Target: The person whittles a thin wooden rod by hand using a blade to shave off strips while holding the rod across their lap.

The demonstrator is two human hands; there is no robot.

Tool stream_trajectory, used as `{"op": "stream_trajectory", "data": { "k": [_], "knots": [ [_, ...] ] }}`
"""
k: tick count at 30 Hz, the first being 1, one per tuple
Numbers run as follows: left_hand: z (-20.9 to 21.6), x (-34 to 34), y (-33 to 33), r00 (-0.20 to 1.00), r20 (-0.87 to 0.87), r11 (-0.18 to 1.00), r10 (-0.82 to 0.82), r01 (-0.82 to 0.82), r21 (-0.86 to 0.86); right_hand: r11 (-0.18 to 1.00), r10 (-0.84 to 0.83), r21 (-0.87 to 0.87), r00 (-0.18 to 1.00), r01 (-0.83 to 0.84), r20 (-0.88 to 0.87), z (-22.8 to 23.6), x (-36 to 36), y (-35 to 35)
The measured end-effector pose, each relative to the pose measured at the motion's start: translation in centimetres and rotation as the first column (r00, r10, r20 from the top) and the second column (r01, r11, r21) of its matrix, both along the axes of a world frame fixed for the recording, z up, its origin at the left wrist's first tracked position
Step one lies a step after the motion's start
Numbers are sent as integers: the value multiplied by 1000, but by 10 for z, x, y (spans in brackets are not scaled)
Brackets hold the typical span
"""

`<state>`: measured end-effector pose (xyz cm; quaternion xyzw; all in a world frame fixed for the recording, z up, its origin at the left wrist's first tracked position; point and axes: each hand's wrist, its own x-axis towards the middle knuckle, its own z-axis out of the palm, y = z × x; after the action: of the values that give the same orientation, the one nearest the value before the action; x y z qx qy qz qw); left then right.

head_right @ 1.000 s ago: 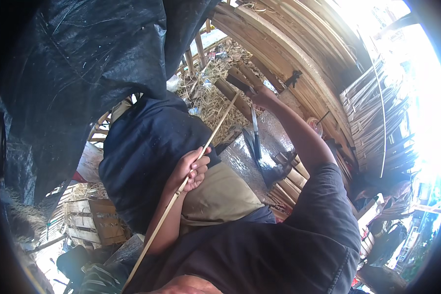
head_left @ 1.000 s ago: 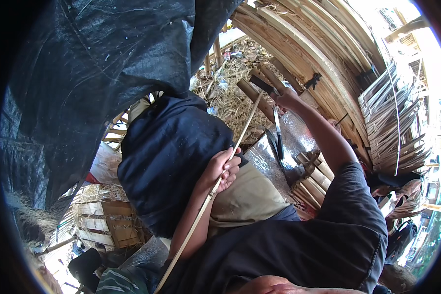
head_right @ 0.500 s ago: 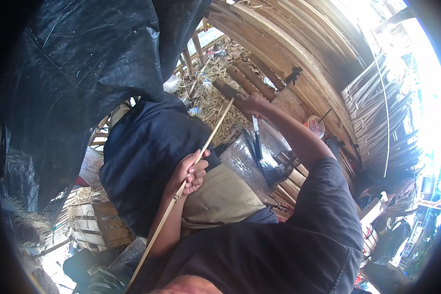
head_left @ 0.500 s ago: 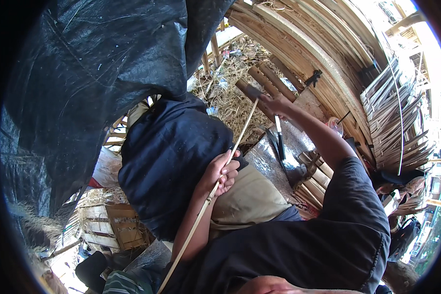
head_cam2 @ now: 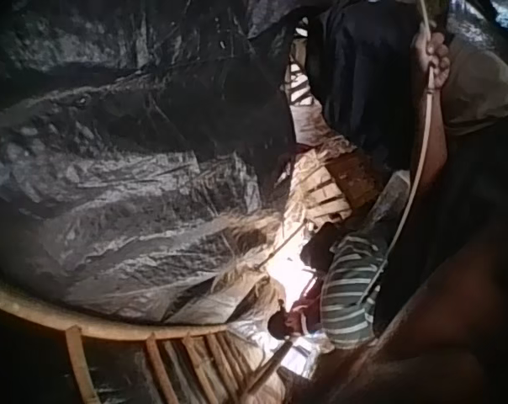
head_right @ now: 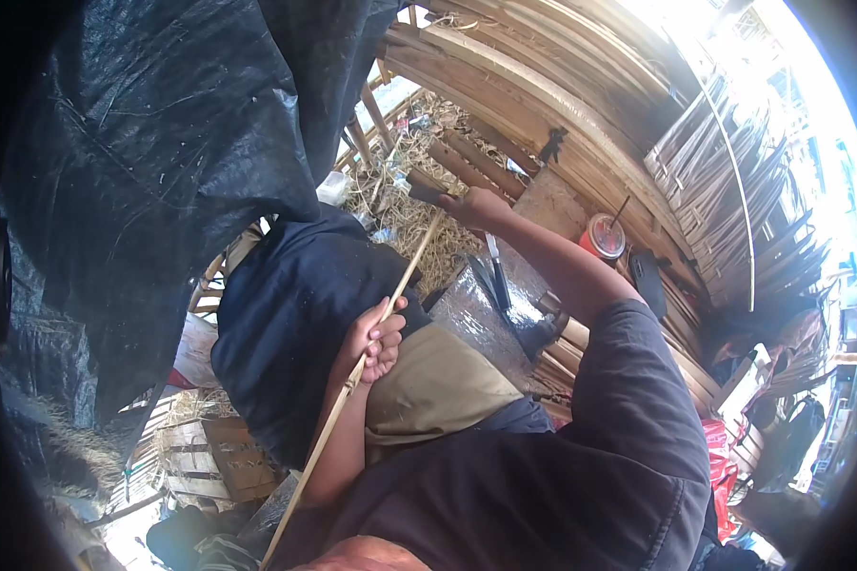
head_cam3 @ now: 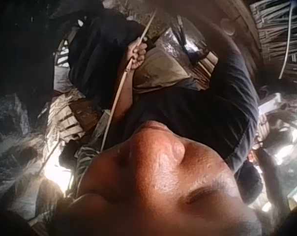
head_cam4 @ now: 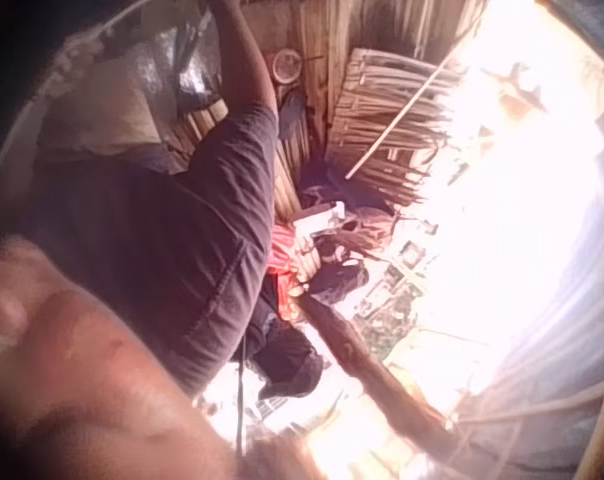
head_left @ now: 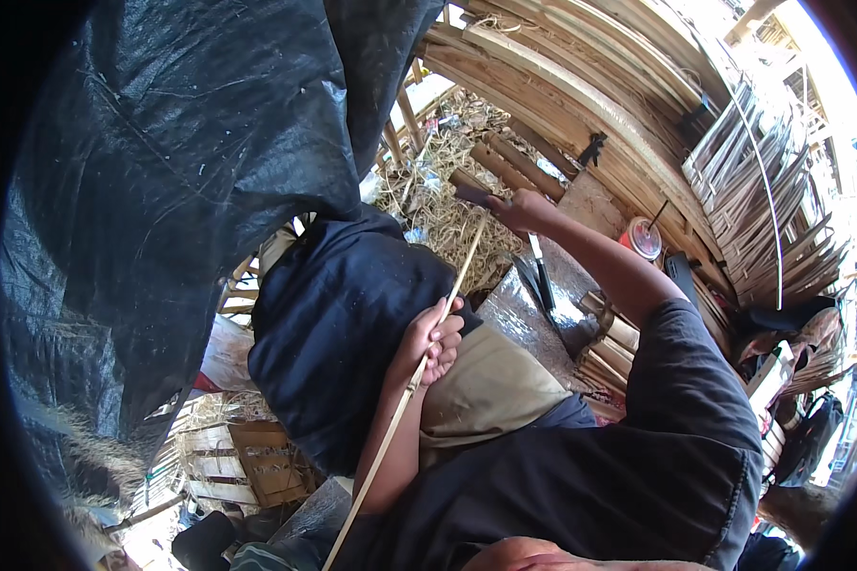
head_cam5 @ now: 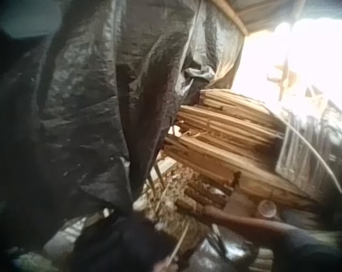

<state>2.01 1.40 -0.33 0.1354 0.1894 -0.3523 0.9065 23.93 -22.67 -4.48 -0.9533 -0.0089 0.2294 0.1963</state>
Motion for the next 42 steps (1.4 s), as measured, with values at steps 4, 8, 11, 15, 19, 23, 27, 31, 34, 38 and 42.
{"op": "stream_trajectory", "data": {
  "k": [4,8,11,15,19,23,27,31,34,38,42],
  "knots": [
    [3,-1,-1,999,6,999,47,-47,-6,1000,-10,15,997,9,81,-8,-13,-4],
    [4,-6,-3,997,62,991,-48,39,129,970,-233,55,972,235,-35,-7,-36,-3],
    [3,-9,-3,997,58,990,-55,47,130,965,-244,75,966,251,-91,6,-49,0],
    [9,-10,-2,998,47,990,-49,42,138,960,-254,57,942,273,-220,13,-54,-2],
    [11,-7,-1,999,30,988,-45,40,148,958,-257,61,935,279,-244,11,-53,-6],
    [0,-8,6,994,51,992,-99,94,86,978,-195,26,955,206,-224,5,-44,-24],
    [7,-9,5,999,-2,998,-49,49,38,982,-189,-40,952,185,-240,1,-27,-31],
    [7,-4,5,1000,-5,999,-31,31,21,980,-199,-66,938,188,-284,17,-44,-5],
    [1,-6,7,998,-1,997,-66,66,27,978,-197,-109,950,175,-243,11,-24,-15],
    [-5,-6,9,999,6,998,-44,44,-42,983,-178,-12,919,185,-352,19,-60,10],
    [-6,-8,10,999,-11,998,-47,46,-36,988,-98,99,977,118,-188,40,-62,13]
  ]
}}
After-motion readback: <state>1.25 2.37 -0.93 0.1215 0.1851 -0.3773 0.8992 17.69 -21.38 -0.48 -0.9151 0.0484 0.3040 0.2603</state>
